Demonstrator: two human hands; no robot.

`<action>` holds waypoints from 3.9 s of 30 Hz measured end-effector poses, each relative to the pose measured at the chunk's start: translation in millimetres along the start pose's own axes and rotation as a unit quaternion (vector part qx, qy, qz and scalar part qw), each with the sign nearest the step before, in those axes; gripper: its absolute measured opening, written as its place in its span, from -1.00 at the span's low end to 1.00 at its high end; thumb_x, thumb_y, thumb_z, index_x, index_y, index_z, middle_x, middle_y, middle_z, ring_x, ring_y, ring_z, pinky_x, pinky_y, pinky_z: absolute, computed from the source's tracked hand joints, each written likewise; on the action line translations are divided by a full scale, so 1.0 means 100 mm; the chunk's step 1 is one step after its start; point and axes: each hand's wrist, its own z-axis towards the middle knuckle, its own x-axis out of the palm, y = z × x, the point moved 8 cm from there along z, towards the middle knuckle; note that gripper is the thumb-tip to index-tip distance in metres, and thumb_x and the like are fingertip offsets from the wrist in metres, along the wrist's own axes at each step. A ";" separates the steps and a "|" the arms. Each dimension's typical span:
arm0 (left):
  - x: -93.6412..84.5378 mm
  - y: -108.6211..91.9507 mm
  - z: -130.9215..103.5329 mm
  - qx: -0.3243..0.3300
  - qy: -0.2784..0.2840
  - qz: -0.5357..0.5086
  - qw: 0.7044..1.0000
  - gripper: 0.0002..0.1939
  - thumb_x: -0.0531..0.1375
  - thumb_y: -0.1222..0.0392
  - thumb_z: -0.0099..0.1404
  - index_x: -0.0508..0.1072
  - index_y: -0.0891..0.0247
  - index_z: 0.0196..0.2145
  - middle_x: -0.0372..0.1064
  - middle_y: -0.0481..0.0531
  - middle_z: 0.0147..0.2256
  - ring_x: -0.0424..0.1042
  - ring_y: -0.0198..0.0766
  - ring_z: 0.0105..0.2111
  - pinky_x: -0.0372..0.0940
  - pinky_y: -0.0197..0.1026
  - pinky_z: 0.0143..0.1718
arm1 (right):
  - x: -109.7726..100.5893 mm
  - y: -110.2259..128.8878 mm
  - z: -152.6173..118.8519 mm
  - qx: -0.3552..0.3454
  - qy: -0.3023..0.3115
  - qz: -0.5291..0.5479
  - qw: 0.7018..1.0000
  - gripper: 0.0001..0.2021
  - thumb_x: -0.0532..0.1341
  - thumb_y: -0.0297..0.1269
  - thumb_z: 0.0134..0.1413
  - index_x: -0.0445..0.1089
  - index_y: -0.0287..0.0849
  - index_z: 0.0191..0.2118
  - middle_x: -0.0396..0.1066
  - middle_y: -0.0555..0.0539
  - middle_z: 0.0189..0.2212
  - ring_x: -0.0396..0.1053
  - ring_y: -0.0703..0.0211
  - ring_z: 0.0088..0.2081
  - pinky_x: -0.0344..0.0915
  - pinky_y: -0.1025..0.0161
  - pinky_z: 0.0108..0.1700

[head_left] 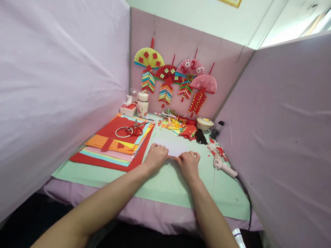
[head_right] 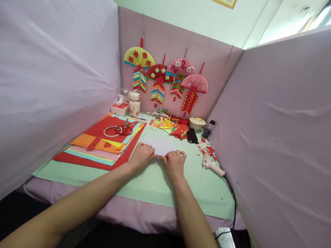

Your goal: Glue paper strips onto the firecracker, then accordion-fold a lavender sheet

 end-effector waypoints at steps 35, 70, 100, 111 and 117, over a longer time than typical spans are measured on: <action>-0.11 0.40 -0.02 -0.028 0.032 -0.055 0.998 -0.82 0.05 0.37 0.34 0.44 0.23 -0.26 0.46 0.05 -0.25 0.38 -0.15 -0.19 0.11 -0.07 -0.15 | -0.13 -0.34 -0.01 0.057 -0.020 0.000 0.998 -0.77 0.07 -0.35 0.27 0.46 -0.13 -0.33 0.49 -0.05 -0.38 0.29 0.11 -0.20 -0.12 0.09 0.00; -0.17 -0.25 -0.12 0.090 -0.032 -0.015 0.995 -0.79 0.01 0.26 0.43 0.44 0.23 -0.26 0.41 0.09 -0.31 0.32 -0.15 -0.21 0.15 -0.12 -0.23 | 0.36 -0.48 -0.12 0.357 -0.045 0.471 0.805 -0.58 0.20 0.09 -0.03 0.15 -0.11 -0.62 0.07 0.13 -0.70 0.01 0.31 -0.58 0.00 0.30 -0.51; 0.10 -0.09 -0.14 0.035 0.084 -0.018 0.996 -0.86 0.11 0.27 0.35 0.48 0.24 -0.27 0.42 0.11 -0.25 0.34 -0.13 -0.18 0.15 -0.07 -0.17 | 0.10 0.16 -0.07 -0.047 0.097 -0.077 0.991 -0.84 0.14 -0.52 0.09 0.38 -0.11 -0.36 0.40 -0.07 -0.38 0.19 0.08 -0.22 -0.01 0.17 -0.19; 0.18 0.00 -0.15 -0.010 0.122 -0.054 0.991 -0.86 0.09 0.28 0.35 0.47 0.24 -0.27 0.40 0.10 -0.30 0.37 -0.12 -0.22 0.19 -0.10 -0.23 | 0.27 -0.04 -0.10 -0.013 0.170 0.056 0.984 -0.91 0.21 -0.38 0.16 0.43 -0.09 -0.35 0.42 0.02 -0.35 0.31 0.20 -0.24 0.08 0.27 -0.21; 0.17 0.20 -0.15 -0.112 0.136 -0.122 0.977 -0.85 0.18 0.14 0.29 0.52 0.21 -0.34 0.47 0.09 -0.27 0.41 -0.08 -0.16 0.17 -0.08 -0.17 | 0.31 -0.20 -0.12 0.071 0.176 0.060 0.980 -0.86 0.20 -0.25 0.18 0.43 -0.09 -0.39 0.47 0.02 -0.33 0.32 0.17 -0.21 -0.04 0.19 -0.15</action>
